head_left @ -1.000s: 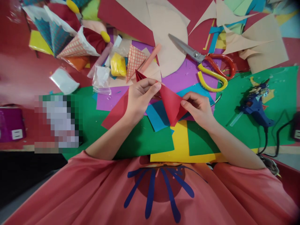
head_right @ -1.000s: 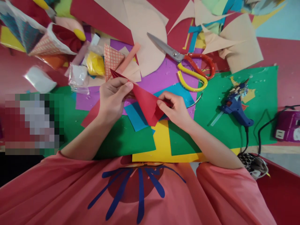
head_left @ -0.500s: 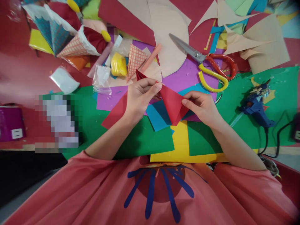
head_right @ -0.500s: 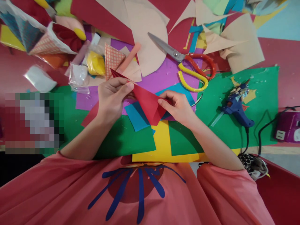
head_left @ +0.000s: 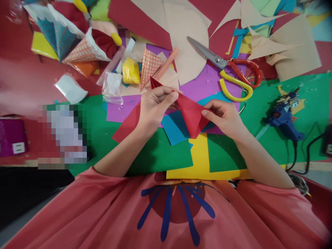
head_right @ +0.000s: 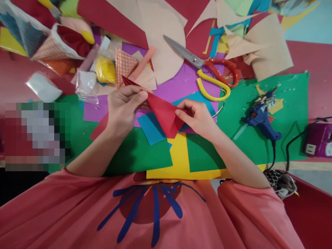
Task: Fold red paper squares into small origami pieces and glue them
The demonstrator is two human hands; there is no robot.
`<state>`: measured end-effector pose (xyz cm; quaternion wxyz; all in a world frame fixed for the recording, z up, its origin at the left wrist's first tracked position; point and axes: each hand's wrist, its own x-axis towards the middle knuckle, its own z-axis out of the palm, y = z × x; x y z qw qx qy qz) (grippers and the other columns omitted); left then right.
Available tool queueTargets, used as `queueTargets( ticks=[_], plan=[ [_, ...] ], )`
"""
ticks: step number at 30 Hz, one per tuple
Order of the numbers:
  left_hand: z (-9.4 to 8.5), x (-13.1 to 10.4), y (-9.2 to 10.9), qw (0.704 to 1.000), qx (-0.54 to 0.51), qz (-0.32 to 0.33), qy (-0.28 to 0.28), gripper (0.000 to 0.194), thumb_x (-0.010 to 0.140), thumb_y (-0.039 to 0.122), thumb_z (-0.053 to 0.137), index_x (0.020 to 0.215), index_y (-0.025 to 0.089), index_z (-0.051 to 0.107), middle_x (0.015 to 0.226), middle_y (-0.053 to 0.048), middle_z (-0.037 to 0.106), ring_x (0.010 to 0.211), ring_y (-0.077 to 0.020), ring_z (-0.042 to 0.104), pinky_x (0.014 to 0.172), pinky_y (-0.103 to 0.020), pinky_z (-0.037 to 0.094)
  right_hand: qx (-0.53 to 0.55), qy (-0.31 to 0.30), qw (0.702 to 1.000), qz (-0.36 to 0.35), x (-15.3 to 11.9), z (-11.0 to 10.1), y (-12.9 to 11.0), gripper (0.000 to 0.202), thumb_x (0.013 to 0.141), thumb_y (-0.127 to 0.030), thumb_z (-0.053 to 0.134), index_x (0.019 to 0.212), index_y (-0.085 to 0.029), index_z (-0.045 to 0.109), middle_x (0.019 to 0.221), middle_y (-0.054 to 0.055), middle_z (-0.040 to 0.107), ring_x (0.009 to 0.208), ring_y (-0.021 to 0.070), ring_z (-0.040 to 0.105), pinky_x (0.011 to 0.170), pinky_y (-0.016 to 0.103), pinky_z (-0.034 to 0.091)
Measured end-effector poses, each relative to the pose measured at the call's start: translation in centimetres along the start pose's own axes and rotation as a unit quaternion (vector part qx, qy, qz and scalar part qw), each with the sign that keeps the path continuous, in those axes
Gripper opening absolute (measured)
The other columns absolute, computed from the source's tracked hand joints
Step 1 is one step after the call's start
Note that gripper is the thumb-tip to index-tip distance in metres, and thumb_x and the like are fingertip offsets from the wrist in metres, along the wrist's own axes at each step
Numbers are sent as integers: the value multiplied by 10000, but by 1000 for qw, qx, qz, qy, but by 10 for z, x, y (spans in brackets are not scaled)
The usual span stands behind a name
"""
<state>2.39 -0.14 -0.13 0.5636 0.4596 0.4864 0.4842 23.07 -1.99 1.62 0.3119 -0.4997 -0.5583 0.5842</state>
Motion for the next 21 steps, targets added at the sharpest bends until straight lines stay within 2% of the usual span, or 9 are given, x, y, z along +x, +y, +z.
queueTargets(
  ticks=[6, 12, 21],
  plan=[
    [-2, 0, -4, 1000, -2, 3, -2, 234, 813, 408, 680, 806, 175, 663, 648, 14, 627, 634, -134, 694, 562, -231, 586, -11, 1, 1000, -3, 1, 0, 1, 294, 777, -466, 687, 714, -195, 593, 675, -1, 613, 623, 126, 528, 567, 273, 414],
    [-2, 1, -1, 1000, 1, 4, -4, 269, 793, 451, 691, 783, 184, 661, 615, 21, 626, 579, -111, 673, 556, -217, 589, 1, -2, 1000, 1, 1, -1, 1, 263, 778, -428, 691, 708, -195, 590, 672, -4, 613, 620, 123, 524, 569, 271, 407],
    [-3, 2, -2, 1000, -3, -2, -23, 209, 826, 389, 664, 832, 180, 668, 612, 24, 618, 647, -132, 699, 634, -253, 614, -7, -2, 1000, 3, 1, -2, 0, 294, 763, -449, 705, 694, -188, 592, 673, -2, 609, 623, 119, 510, 567, 265, 402]
  ],
)
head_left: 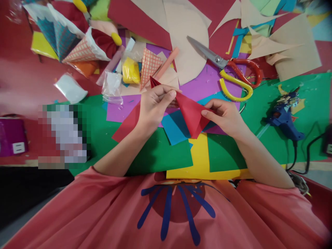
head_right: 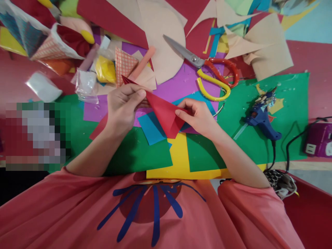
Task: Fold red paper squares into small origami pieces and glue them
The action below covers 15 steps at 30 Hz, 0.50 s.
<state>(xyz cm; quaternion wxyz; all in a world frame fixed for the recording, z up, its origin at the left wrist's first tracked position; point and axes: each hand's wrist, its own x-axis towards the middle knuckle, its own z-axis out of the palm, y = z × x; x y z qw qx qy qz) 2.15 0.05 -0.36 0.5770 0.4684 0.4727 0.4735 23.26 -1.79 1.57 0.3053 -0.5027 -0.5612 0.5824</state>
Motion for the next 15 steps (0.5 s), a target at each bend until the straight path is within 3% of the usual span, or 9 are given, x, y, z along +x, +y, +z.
queueTargets(
  ticks=[8, 15],
  plan=[
    [3, -4, 9, 1000, -13, 0, 19, 203, 791, 364, 683, 887, 188, 718, 668, 20, 695, 628, -118, 698, 624, -222, 601, 5, -4, 1000, 3, 1, -1, 0, 291, 758, -448, 705, 701, -188, 589, 665, -6, 612, 615, 119, 524, 569, 265, 408],
    [3, -4, 12, 1000, -28, -2, 12, 255, 816, 430, 648, 804, 181, 704, 612, 30, 669, 528, -82, 651, 568, -190, 579, 1, -6, 1000, 0, 2, -1, 1, 223, 764, -378, 692, 694, -191, 594, 649, -12, 607, 597, 115, 514, 560, 266, 393]
  ],
)
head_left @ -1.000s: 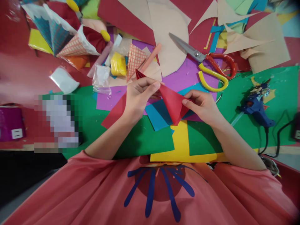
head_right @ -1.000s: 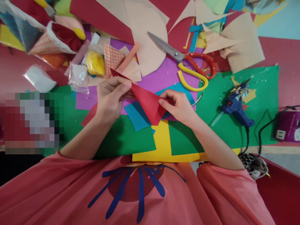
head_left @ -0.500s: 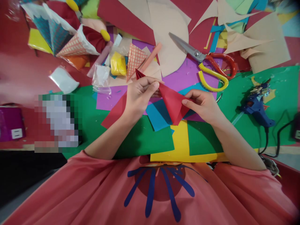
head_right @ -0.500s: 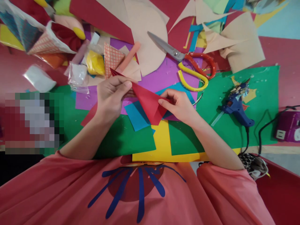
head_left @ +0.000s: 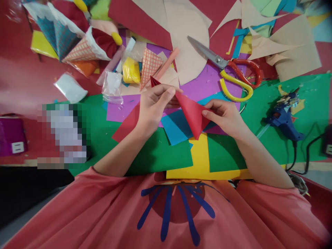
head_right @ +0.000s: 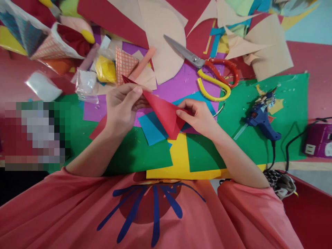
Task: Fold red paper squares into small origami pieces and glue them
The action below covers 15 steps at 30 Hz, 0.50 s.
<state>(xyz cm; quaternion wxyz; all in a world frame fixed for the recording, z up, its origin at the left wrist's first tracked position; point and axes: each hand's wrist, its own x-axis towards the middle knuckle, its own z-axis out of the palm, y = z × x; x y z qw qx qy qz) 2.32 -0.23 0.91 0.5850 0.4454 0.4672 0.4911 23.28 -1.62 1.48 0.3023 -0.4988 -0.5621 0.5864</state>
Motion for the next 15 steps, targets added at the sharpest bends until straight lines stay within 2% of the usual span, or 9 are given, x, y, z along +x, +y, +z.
queueTargets(
  ticks=[6, 11, 15],
  plan=[
    [-1, 0, -6, 996, 88, 17, 24, 315, 856, 480, 601, 808, 176, 666, 619, 25, 634, 629, -109, 689, 598, -212, 575, 0, -2, 1000, 3, -1, 0, -1, 235, 766, -391, 696, 698, -186, 602, 659, -8, 611, 606, 112, 512, 559, 259, 393],
    [-3, 1, -8, 991, 117, 57, 44, 329, 855, 480, 606, 743, 173, 638, 614, 26, 619, 564, -87, 654, 547, -197, 540, 3, -11, 1000, 5, -1, 0, -1, 261, 767, -418, 698, 700, -181, 609, 658, -5, 614, 601, 110, 510, 555, 255, 394],
    [-2, 3, -7, 994, 97, 30, 44, 342, 827, 510, 627, 740, 179, 636, 602, 36, 623, 543, -80, 637, 533, -195, 534, 6, -15, 1000, 9, -2, 0, -2, 269, 766, -422, 696, 691, -180, 605, 659, -3, 616, 600, 111, 512, 552, 253, 395]
  ],
)
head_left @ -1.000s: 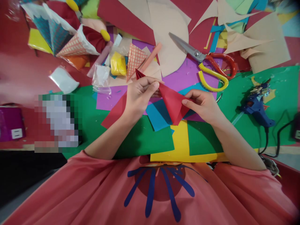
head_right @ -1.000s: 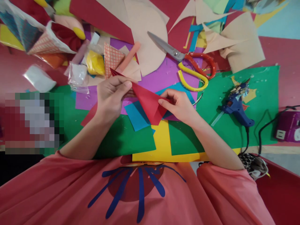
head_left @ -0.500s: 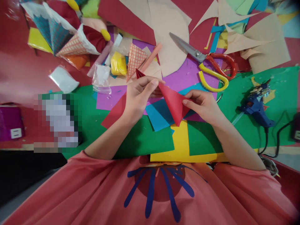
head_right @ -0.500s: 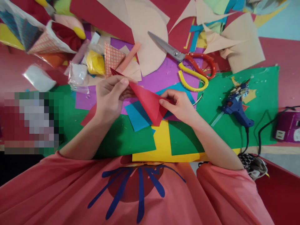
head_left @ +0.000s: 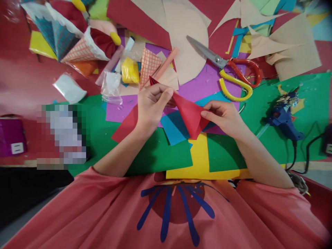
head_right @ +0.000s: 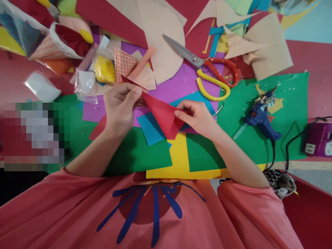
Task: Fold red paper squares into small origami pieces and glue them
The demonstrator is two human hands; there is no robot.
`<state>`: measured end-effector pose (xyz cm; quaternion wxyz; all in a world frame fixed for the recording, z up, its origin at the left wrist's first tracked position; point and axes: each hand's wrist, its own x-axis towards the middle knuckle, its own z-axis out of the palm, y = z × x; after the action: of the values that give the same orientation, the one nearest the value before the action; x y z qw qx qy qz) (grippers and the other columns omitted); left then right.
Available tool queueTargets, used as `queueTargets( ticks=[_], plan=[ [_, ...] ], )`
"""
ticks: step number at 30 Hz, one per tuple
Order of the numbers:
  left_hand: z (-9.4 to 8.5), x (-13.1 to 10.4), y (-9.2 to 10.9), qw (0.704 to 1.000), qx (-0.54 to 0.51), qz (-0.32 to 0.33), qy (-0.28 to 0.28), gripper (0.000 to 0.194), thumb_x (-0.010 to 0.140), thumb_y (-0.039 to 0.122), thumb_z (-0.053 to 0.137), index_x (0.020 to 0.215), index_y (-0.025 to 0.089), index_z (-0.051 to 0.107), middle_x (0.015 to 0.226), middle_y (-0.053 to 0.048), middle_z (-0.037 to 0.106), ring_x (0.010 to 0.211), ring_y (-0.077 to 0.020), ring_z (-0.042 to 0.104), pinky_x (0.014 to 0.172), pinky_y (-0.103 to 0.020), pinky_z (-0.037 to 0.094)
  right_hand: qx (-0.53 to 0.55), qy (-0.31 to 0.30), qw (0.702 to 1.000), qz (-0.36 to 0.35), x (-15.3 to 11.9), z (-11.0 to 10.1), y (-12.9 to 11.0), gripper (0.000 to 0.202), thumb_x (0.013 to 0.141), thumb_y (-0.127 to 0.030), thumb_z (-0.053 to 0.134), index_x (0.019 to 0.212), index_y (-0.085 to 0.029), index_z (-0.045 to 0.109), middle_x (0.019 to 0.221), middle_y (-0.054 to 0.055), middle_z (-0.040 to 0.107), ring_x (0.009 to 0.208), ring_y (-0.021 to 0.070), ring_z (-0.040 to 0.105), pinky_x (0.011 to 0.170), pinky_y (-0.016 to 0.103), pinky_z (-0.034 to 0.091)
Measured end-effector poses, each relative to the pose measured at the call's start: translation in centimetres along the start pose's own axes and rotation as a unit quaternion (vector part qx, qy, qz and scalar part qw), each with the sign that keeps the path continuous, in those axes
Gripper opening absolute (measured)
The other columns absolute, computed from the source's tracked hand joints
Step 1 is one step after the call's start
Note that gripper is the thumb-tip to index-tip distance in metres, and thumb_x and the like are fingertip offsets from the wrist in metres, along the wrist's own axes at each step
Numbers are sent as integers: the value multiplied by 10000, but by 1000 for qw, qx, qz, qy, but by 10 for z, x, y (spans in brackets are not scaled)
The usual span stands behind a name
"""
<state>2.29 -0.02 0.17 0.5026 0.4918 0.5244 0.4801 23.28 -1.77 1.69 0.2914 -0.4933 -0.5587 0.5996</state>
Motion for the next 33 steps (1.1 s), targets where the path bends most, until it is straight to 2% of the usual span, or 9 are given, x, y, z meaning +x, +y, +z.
queueTargets(
  ticks=[5, 8, 14, 27, 33],
  plan=[
    [5, -3, 6, 992, -93, -64, -61, 425, 695, 577, 727, 640, 172, 611, 525, 45, 582, 480, -74, 580, 454, -184, 491, 2, 8, 1000, 0, 0, 2, 1, 254, 771, -414, 690, 696, -184, 609, 654, -8, 618, 601, 111, 514, 560, 256, 402],
    [8, -6, 10, 993, -65, -53, -80, 459, 704, 594, 711, 607, 166, 578, 521, 47, 553, 520, -82, 594, 476, -190, 506, 16, 11, 1000, 7, 0, 2, 0, 276, 763, -437, 696, 692, -187, 603, 656, -7, 620, 605, 114, 521, 560, 255, 413],
    [8, -7, 10, 996, -37, -54, -61, 508, 682, 603, 719, 546, 160, 512, 496, 55, 499, 502, -67, 565, 471, -174, 508, 23, 15, 1000, 14, 0, 3, -1, 296, 754, -453, 700, 685, -180, 609, 657, -5, 613, 601, 107, 511, 554, 246, 413],
    [4, -6, 5, 996, 6, -53, -65, 409, 788, 473, 687, 574, 176, 505, 541, 42, 560, 512, -74, 576, 475, -185, 503, 3, 9, 1000, 8, 0, 3, -3, 297, 776, -451, 674, 682, -176, 611, 641, -7, 595, 592, 104, 486, 546, 242, 391],
    [5, -6, 7, 997, 14, -54, -51, 464, 747, 505, 713, 539, 179, 457, 488, 55, 491, 495, -66, 549, 457, -171, 474, -3, 5, 1000, 6, -1, 3, -3, 292, 786, -444, 666, 683, -176, 612, 642, -7, 592, 598, 103, 479, 552, 244, 385]
  ],
)
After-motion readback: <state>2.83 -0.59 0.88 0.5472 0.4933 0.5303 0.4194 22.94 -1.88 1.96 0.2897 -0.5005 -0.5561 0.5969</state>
